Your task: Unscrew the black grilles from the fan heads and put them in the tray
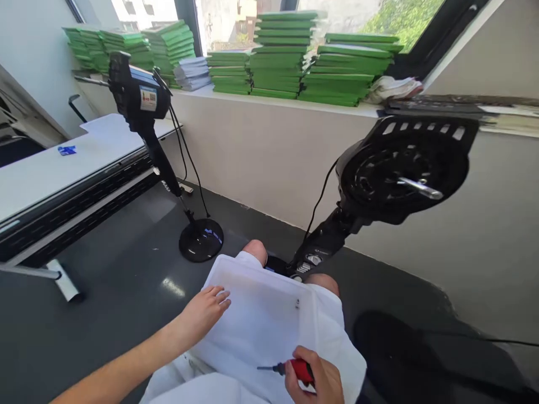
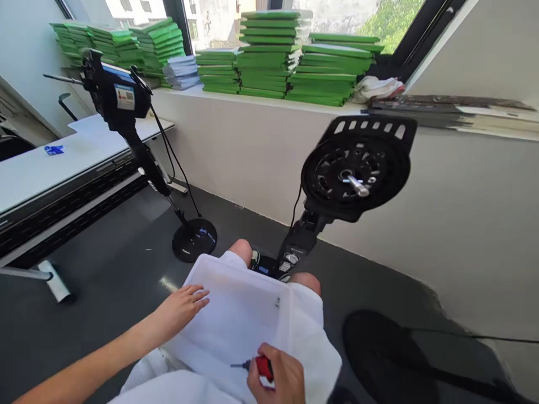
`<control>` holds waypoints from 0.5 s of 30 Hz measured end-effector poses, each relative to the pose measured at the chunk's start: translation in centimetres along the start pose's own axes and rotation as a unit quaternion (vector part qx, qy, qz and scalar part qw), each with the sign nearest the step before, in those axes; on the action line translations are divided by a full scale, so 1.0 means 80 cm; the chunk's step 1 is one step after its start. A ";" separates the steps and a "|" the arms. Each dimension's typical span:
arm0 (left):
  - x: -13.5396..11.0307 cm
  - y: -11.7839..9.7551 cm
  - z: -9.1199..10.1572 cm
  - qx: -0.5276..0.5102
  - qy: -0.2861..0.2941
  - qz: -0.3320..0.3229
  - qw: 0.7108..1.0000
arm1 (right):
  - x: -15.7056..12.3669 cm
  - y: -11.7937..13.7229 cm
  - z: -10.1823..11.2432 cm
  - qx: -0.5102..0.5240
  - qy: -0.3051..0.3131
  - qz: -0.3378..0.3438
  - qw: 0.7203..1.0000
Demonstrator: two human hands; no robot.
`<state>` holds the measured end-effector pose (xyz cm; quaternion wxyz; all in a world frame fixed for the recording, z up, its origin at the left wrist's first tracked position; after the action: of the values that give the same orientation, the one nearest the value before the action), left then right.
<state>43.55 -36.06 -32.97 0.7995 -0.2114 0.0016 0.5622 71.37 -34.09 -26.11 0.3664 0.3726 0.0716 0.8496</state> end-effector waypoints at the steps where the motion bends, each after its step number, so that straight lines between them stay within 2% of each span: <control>1: -0.001 -0.003 -0.009 0.002 0.014 0.000 1.000 | -0.002 0.002 -0.003 -0.003 0.010 0.010 1.000; 4: 0.011 -0.016 -0.030 -0.022 0.055 -0.010 0.998 | -0.012 0.010 -0.016 -0.012 0.033 0.017 0.999; 6: 0.036 -0.030 -0.034 -0.054 0.058 -0.047 0.996 | -0.019 0.017 -0.026 -0.014 0.045 0.014 0.999; 11: 0.138 -0.083 -0.017 -0.077 0.025 -0.162 0.984 | -0.034 0.034 -0.048 -0.019 0.091 -0.011 0.996; 15: 0.202 -0.123 -0.022 -0.035 0.030 -0.182 0.982 | -0.040 0.034 -0.053 -0.027 0.096 -0.038 0.994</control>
<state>58.77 -24.85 -35.15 0.8798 -0.2532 -0.0328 0.4009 68.36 -37.60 -29.95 0.3999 0.2763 0.0980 0.8684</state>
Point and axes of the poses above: each hand's wrist, its own x-axis towards the middle knuckle, its own z-axis out of the back of the hand, y = z × x, the point moved 3 cm from there along x, towards the middle knuckle, and after that the axes turned 8 degrees about -x, right-handed, at the moved point
